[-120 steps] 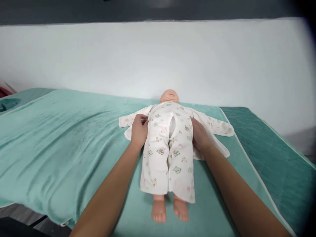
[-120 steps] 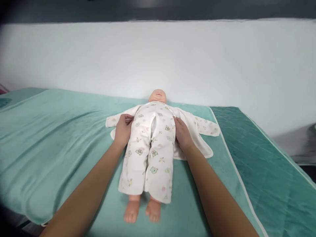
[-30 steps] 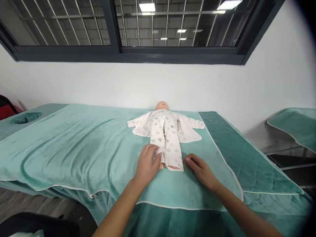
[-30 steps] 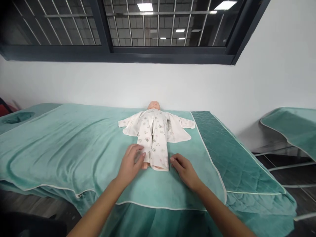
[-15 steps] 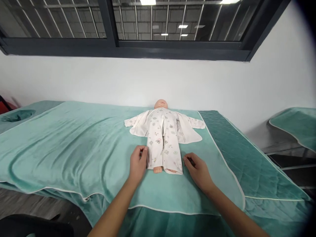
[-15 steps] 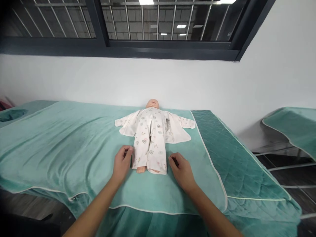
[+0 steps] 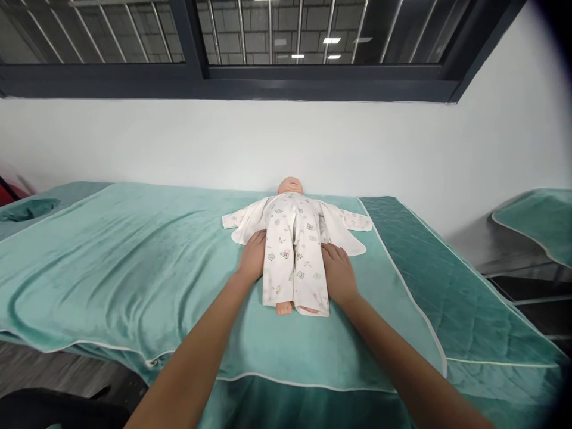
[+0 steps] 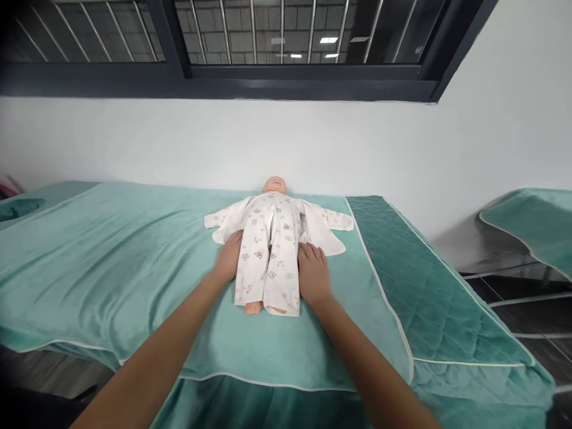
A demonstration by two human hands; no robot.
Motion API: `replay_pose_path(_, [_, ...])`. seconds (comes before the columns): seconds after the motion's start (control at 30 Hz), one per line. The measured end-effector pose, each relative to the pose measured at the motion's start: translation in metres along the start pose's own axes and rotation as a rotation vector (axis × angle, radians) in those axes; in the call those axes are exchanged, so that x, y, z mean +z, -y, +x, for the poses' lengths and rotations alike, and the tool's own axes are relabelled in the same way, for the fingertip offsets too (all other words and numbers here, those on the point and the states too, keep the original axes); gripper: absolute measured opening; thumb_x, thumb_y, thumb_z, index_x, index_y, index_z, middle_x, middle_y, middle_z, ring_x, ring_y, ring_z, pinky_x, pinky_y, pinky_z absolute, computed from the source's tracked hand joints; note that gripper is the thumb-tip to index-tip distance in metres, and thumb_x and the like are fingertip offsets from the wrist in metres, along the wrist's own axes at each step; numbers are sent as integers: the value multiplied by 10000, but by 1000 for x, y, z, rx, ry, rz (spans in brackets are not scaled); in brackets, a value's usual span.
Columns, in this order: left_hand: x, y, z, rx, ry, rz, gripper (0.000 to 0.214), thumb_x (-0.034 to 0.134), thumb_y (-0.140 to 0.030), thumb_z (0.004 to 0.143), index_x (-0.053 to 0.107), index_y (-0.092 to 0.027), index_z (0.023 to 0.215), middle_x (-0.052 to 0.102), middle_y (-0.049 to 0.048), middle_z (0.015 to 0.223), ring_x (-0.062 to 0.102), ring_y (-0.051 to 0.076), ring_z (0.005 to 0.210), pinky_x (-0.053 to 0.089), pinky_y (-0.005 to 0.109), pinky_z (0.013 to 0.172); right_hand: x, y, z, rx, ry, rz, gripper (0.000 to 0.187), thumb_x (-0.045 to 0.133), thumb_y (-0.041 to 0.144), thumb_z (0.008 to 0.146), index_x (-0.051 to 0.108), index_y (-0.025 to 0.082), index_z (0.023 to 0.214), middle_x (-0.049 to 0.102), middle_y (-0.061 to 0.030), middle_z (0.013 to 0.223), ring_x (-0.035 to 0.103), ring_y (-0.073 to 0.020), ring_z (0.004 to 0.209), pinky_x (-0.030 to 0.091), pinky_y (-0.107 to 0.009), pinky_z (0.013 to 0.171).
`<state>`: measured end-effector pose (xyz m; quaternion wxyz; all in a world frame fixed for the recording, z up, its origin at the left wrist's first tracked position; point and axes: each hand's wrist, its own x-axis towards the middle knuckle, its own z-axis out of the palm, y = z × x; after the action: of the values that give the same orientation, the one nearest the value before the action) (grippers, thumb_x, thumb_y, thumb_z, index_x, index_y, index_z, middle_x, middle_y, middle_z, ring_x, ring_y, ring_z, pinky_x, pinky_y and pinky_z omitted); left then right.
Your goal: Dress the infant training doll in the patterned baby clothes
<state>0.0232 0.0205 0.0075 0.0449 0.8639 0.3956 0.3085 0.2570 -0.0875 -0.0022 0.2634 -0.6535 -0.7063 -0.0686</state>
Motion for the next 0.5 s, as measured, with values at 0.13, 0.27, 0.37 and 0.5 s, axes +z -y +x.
replay_pose_path(0.13, [0, -4, 10, -38, 26, -68, 434, 533, -307, 911, 552, -164, 1320, 597, 138, 1304, 556, 278, 1180, 455, 407, 1011, 7, -2, 11, -71, -4, -8, 391, 485, 232, 948, 558, 167, 1327, 563, -140, 1311, 436, -271, 1270, 306, -418, 1095])
replay_pose_path(0.27, [-1, -8, 12, -128, 77, -75, 484, 541, -367, 902, 520, -182, 1348, 596, 140, 1320, 587, 300, 1126, 466, 415, 953, 11, -2, 18, -122, -12, -16, 361, 515, 232, 938, 600, 162, 1282, 561, -144, 1263, 424, -279, 1254, 307, -395, 1078])
replay_pose_path(0.37, [-2, -8, 11, -173, 81, -122, 467, 495, -368, 920, 506, -197, 1354, 583, 124, 1357, 584, 301, 1138, 425, 429, 996, 13, 1, 25, -125, -9, -28, 252, 513, 219, 943, 681, 165, 1122, 590, -132, 1131, 455, -279, 1179, 335, -381, 1028])
replay_pose_path(0.5, [0, -6, 10, -230, 100, -201, 364, 489, -358, 912, 590, -187, 1216, 622, 116, 1292, 554, 299, 1176, 357, 448, 1069, 16, 4, 31, -117, 19, -24, 208, 500, 177, 940, 700, 162, 995, 610, -110, 990, 495, -264, 1039, 371, -368, 921])
